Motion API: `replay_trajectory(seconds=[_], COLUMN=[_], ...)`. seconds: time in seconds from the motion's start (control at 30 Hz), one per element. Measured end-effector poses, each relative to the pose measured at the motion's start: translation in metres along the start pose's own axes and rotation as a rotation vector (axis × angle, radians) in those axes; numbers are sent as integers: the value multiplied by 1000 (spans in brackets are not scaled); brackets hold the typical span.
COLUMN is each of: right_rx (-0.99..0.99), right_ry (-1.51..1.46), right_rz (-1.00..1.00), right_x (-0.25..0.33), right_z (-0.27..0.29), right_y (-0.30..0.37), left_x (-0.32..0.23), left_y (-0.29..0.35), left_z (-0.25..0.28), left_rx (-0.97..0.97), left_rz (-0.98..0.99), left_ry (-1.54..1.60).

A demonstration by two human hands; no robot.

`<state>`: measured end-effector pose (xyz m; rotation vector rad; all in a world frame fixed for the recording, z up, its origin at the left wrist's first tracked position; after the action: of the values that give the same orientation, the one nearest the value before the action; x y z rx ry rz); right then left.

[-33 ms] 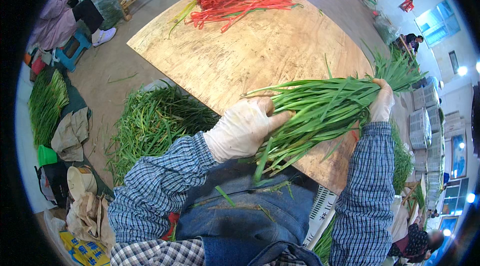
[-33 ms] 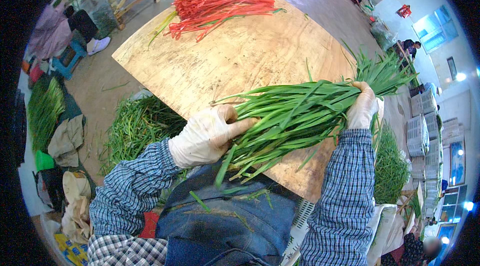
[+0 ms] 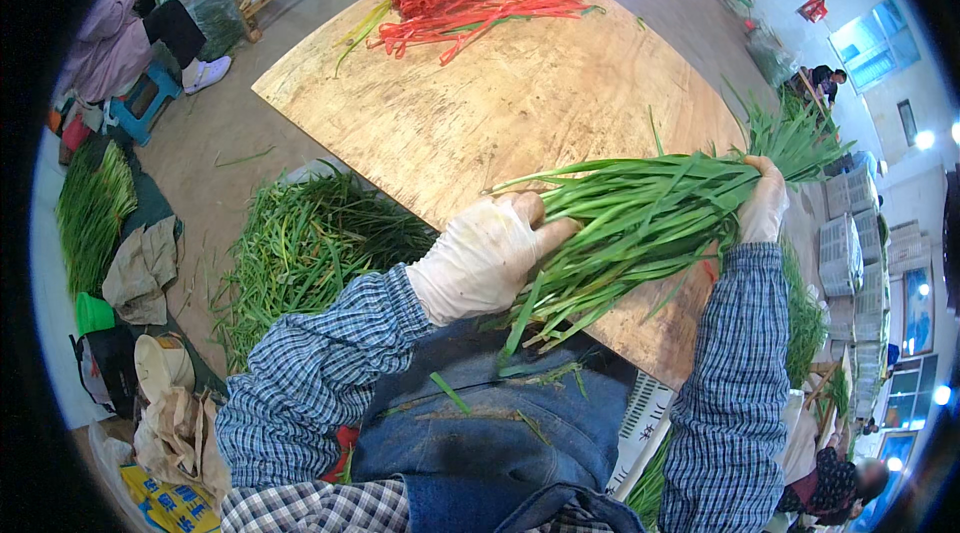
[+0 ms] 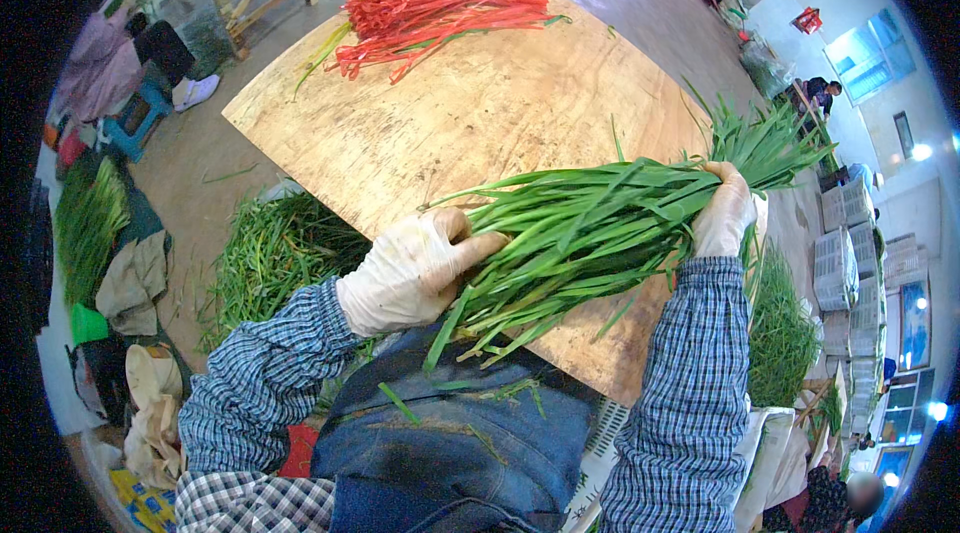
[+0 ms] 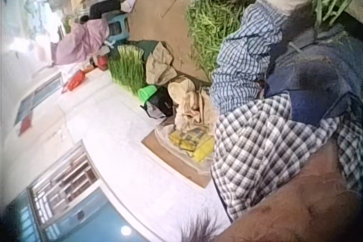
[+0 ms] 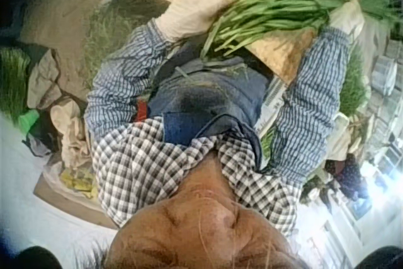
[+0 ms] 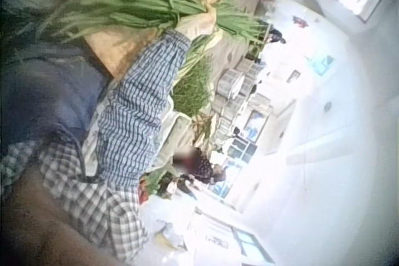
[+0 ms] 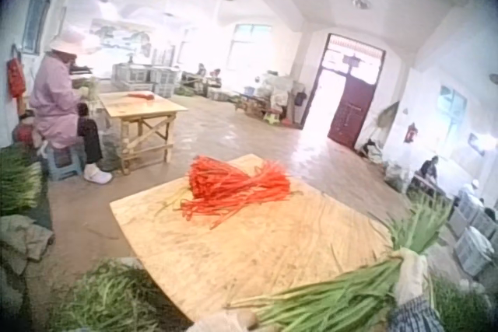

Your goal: The person gathers bunches of chives by hand, wraps a red plastic tie around the base to secure them, and places the finished bundles into a plastic crate.

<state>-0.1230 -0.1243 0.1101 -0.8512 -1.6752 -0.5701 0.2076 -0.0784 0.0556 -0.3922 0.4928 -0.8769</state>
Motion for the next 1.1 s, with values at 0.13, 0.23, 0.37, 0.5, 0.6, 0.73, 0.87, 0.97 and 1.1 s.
replay_trajectory(seconds=[0.13, 0.23, 0.37, 0.5, 0.6, 0.73, 0.87, 0.97, 1.1], right_rx=[-1, -20, -14, 4, 9, 9, -22, -3, -15], right_ry=[37, 95, -33, -10, 0, -2, 7, -16, -28], right_rz=[-20, -11, -48, -31, -36, -37, -45, -52, -63], right_x=[-4, -5, -10, -3, 0, 2, 3, 2, 4], right_z=[1, 3, 3, -2, 1, -5, -7, -8, -11], right_y=[2, -3, -9, 0, -4, 0, 0, -4, -5], left_x=[3, 5, 7, 8, 6, 0, 4, 5, 3], left_y=[2, 0, 3, 3, -4, 0, 0, -7, -5], left_z=[-6, -5, -10, -6, -6, -5, -7, -8, -12], left_rx=[-79, -33, -87, -104, -80, -195, -115, 1, 152], left_rz=[-52, -62, -52, 49, 52, -102, -120, -130, -186], left_ry=[34, 51, 122, 127, 76, 16, 47, -45, -147])
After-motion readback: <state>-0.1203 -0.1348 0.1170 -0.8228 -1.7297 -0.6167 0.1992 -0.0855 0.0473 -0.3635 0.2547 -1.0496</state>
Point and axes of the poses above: each hand's wrist, its own y-axis away from the middle knuckle, its own z-axis out of the back of the hand, x = y × z, the point moved 5 cm from there along -y, towards the middle knuckle, and after that the axes turned 13 degrees about -y, right-handed, at the moved point
